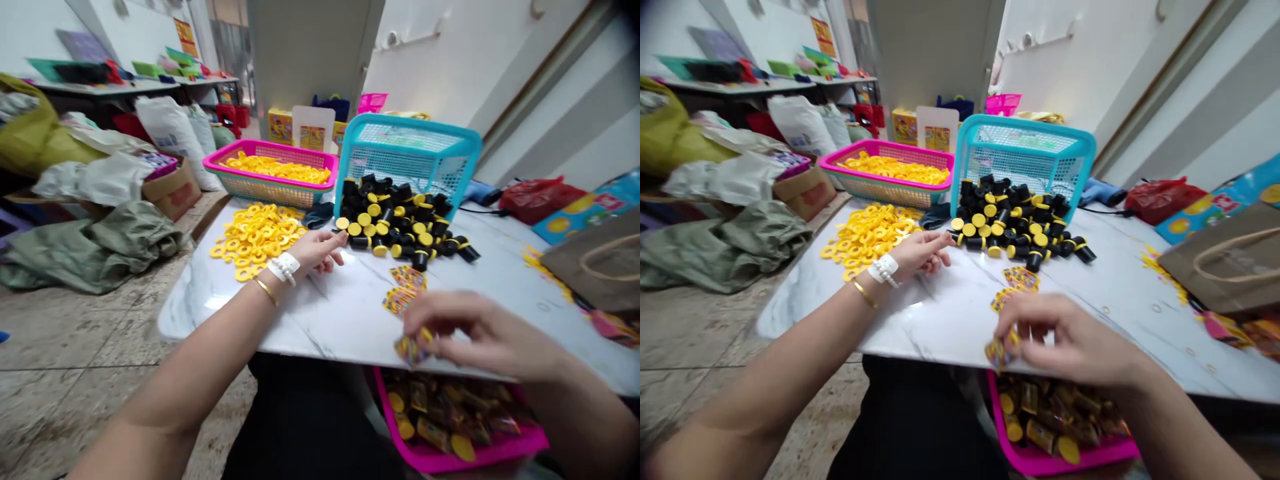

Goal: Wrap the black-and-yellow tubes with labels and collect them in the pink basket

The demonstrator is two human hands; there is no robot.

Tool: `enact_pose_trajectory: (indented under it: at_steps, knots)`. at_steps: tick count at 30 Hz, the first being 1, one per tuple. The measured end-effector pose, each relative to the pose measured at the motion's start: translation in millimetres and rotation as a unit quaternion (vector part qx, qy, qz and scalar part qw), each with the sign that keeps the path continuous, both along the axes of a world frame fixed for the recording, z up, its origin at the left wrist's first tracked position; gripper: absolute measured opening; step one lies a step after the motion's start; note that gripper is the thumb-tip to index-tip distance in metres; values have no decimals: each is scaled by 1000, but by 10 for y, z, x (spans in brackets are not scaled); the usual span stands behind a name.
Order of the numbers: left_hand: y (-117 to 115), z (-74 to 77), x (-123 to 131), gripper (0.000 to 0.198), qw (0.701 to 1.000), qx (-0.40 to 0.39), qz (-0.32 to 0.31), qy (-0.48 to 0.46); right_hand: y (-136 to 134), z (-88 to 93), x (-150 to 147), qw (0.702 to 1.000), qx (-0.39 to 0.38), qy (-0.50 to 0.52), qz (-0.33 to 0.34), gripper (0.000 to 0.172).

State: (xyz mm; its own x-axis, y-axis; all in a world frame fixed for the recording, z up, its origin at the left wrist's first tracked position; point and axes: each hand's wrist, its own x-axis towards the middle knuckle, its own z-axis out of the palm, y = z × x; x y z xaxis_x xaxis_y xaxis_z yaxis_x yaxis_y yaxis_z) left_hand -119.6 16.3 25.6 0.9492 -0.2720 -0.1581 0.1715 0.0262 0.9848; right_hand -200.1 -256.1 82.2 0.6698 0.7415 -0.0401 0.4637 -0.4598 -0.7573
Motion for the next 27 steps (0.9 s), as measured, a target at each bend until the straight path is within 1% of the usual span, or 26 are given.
enact_pose_trajectory:
  at_steps: [2, 4, 5, 7, 9, 11, 13, 15, 16, 18, 20, 22, 24, 26, 27]
  knots:
    - [-27, -12, 14, 53, 999, 44, -15, -18, -222, -121, -383, 994, -108, -9, 29, 21]
    - [-61, -38, 22, 48, 995, 86, -31, -28, -396, -285, -678, 985, -169, -30, 6, 25]
    - [-79, -54, 24, 46, 993, 105, -36, -32, -457, -354, -769, 983, -180, -44, -12, 25]
    - [-113, -86, 22, 42, 988, 141, -42, -43, -517, -436, -806, 983, -153, -86, -53, 23]
    - [-140, -110, 8, 39, 981, 176, -46, -59, -497, -458, -648, 979, -84, -156, -103, 21]
    - [-154, -118, -14, 36, 973, 207, -53, -83, -429, -474, -344, 957, -25, -246, -148, 22]
    - [-151, -111, -37, 34, 967, 223, -61, -105, -352, -532, 6, 943, -21, -298, -149, 26]
    - [-141, -100, -55, 34, 965, 227, -67, -112, -298, -639, 292, 949, -19, -288, -126, 20]
    - [-136, -96, -61, 35, 965, 226, -67, -112, -285, -701, 391, 954, -14, -276, -116, 16]
    - [-138, -88, -71, 36, 967, 220, -66, -110, -276, -810, 499, 957, -3, -267, -109, 11]
    - [-159, -78, -83, 40, 972, 201, -66, -102, -263, -860, 544, 949, 12, -288, -127, 12]
    - [-193, -64, -99, 46, 980, 172, -68, -74, -193, -832, 595, 931, 41, -326, -162, 14]
    - [-222, -45, -122, 53, 987, 136, -71, -38, -35, -739, 664, 908, 75, -363, -196, 14]
    - [-228, -28, -149, 55, 992, 99, -78, -21, 186, -622, 703, 895, 94, -387, -201, 14]
    - [-222, -23, -160, 52, 993, 80, -80, -21, 292, -571, 692, 897, 94, -389, -190, 13]
